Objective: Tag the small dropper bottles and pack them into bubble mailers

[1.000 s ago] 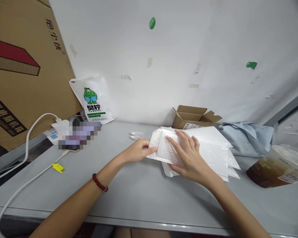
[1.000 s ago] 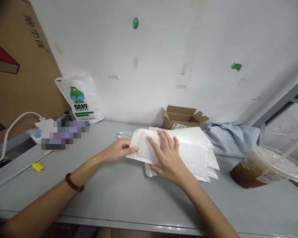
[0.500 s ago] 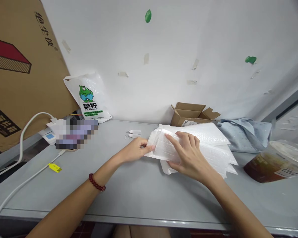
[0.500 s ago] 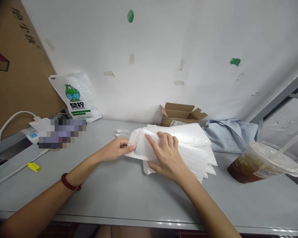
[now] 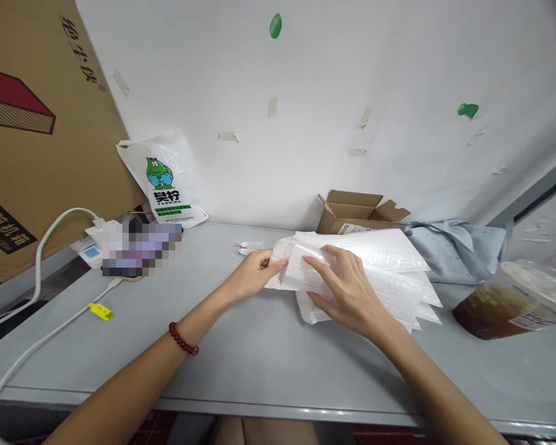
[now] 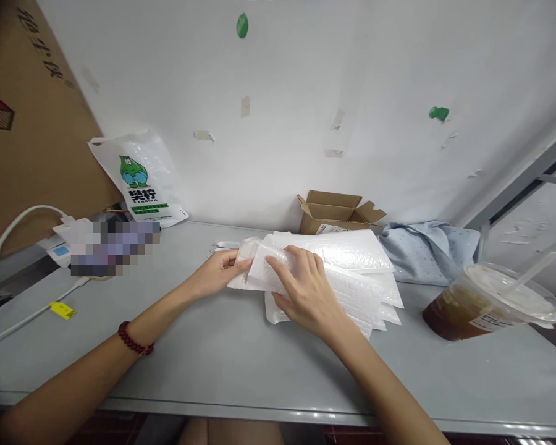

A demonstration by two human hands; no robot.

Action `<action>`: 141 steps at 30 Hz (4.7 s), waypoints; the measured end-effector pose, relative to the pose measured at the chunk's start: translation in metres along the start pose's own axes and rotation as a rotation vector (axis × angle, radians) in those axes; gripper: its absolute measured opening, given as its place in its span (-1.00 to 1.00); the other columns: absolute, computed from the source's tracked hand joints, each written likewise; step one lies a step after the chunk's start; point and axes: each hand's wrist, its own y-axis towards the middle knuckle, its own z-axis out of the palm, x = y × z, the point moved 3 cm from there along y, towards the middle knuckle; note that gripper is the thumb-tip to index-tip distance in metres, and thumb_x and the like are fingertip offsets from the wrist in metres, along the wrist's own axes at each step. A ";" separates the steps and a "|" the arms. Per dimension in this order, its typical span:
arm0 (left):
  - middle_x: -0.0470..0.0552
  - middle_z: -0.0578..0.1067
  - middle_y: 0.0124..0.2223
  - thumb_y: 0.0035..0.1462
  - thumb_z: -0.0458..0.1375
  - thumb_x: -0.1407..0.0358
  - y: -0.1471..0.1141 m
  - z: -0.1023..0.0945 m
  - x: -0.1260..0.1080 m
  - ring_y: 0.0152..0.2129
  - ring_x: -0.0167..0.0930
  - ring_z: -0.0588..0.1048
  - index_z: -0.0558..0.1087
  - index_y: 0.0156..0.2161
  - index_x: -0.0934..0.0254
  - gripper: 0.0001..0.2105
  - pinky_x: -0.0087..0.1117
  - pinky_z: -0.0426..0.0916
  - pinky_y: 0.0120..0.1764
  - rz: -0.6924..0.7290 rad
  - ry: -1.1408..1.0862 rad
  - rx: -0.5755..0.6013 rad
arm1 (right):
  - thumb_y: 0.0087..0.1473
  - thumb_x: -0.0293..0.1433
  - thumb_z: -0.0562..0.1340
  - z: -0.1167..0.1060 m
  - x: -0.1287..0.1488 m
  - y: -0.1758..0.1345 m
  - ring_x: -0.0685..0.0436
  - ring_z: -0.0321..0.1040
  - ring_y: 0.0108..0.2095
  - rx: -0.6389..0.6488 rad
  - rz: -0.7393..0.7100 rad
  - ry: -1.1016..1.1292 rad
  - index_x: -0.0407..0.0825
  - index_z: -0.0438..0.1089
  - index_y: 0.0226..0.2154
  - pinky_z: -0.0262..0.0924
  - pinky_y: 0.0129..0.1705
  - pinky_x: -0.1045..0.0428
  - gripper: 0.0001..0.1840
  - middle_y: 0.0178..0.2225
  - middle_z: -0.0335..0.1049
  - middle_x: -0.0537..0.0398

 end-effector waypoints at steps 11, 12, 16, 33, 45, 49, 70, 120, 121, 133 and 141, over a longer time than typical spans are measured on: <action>-0.09 0.38 -0.56 0.00 0.14 -0.03 0.002 0.007 0.010 -0.60 -0.45 0.33 0.37 -0.53 0.32 -0.60 -0.47 0.16 -0.54 -0.111 -0.060 -0.134 | -0.05 -0.59 0.16 0.012 0.022 -0.004 -0.40 0.13 0.03 -0.002 -0.102 -0.141 -0.06 0.13 0.13 0.03 0.00 -0.33 -0.35 0.05 0.16 -0.30; -0.09 0.38 -0.57 0.00 0.13 -0.05 0.003 0.003 0.009 -0.60 -0.45 0.32 0.37 -0.54 0.32 -0.59 -0.47 0.15 -0.55 -0.090 -0.029 -0.151 | -0.07 -0.61 0.15 0.011 0.022 -0.004 -0.39 0.14 0.03 0.011 -0.112 -0.149 -0.06 0.12 0.14 0.00 0.02 -0.34 -0.33 0.06 0.17 -0.29; -0.04 0.47 -0.49 -0.02 0.16 0.02 0.008 -0.035 0.008 -0.53 -0.39 0.40 0.46 -0.39 0.30 -0.67 -0.44 0.22 -0.47 -0.020 0.169 -0.239 | -0.04 -0.68 0.08 0.003 0.013 -0.003 -0.27 0.25 -0.05 -0.049 -0.098 -0.102 -0.06 0.14 0.10 0.03 -0.02 -0.23 -0.39 0.00 0.29 -0.19; 0.01 0.53 -0.40 -0.05 0.11 0.15 0.012 -0.098 0.045 -0.42 -0.33 0.43 0.49 -0.43 0.28 -0.77 -0.37 0.26 -0.36 -0.105 0.532 -0.248 | 0.02 -0.46 0.21 0.006 -0.019 -0.002 -0.29 0.25 -0.07 -0.109 0.178 0.022 -0.03 0.12 0.08 0.13 -0.09 -0.15 -0.45 -0.06 0.31 -0.16; -0.02 0.54 -0.32 0.05 0.15 0.24 0.000 -0.064 -0.008 -0.30 -0.36 0.40 0.53 -0.40 0.23 -0.85 -0.40 0.23 -0.31 0.179 0.536 -0.187 | -0.01 -0.52 0.19 0.015 -0.009 -0.003 -0.29 0.26 -0.09 -0.071 0.118 0.003 -0.07 0.14 0.07 0.13 -0.12 -0.13 -0.46 -0.06 0.32 -0.16; -0.03 0.53 -0.41 0.04 0.16 0.30 -0.002 -0.039 -0.015 -0.34 -0.37 0.39 0.56 -0.41 0.24 -0.87 -0.40 0.23 -0.33 0.259 0.498 -0.156 | -0.02 -0.55 0.17 0.017 -0.003 -0.004 -0.29 0.26 -0.08 -0.055 0.086 0.015 -0.07 0.14 0.07 0.11 -0.12 -0.13 -0.45 -0.07 0.33 -0.15; 0.22 0.53 -0.15 0.10 0.05 0.30 0.026 -0.089 0.075 -0.12 -0.12 0.39 0.55 -0.17 0.35 -0.72 -0.16 0.28 -0.04 -0.089 0.871 -0.391 | 0.02 -0.45 0.21 0.013 -0.007 -0.002 -0.31 0.25 -0.07 -0.058 0.150 0.067 -0.02 0.12 0.07 0.11 -0.10 -0.16 -0.47 -0.07 0.32 -0.16; -0.02 0.49 -0.42 0.03 0.20 0.04 -0.007 -0.011 -0.007 -0.46 -0.41 0.42 0.49 -0.38 0.32 -0.68 -0.41 0.26 -0.38 -0.142 -0.100 0.168 | -0.02 -0.61 0.12 -0.009 0.007 -0.002 -0.33 0.24 0.04 -0.179 -0.008 -0.092 -0.05 0.14 0.08 0.03 0.05 -0.29 -0.44 0.01 0.31 -0.25; 0.00 0.51 -0.38 0.02 0.21 0.05 -0.008 -0.011 -0.007 -0.43 -0.39 0.43 0.50 -0.34 0.31 -0.68 -0.41 0.27 -0.35 -0.152 -0.123 0.187 | -0.02 -0.61 0.11 -0.008 0.006 -0.002 -0.33 0.25 0.03 -0.181 -0.005 -0.081 -0.04 0.13 0.08 0.04 0.04 -0.29 -0.43 0.00 0.32 -0.23; -0.13 0.44 -0.49 -0.11 0.29 0.26 -0.010 0.005 -0.005 -0.48 -0.45 0.38 0.46 -0.45 0.29 -0.86 -0.47 0.21 -0.38 -0.245 -0.243 0.212 | -0.05 -0.70 0.09 -0.004 0.016 -0.004 -0.26 0.28 -0.05 -0.215 -0.100 -0.067 -0.05 0.20 0.00 0.09 0.00 -0.25 -0.47 -0.09 0.36 -0.15; -0.18 0.32 -0.56 -0.10 0.25 0.28 -0.011 0.011 -0.004 -0.56 -0.50 0.27 0.36 -0.54 0.30 -0.83 -0.48 0.12 -0.46 -0.245 -0.186 0.197 | -0.01 -0.69 0.10 -0.002 0.020 -0.003 -0.26 0.29 -0.05 -0.220 -0.141 -0.088 -0.08 0.24 -0.02 0.12 -0.02 -0.24 -0.52 -0.10 0.39 -0.16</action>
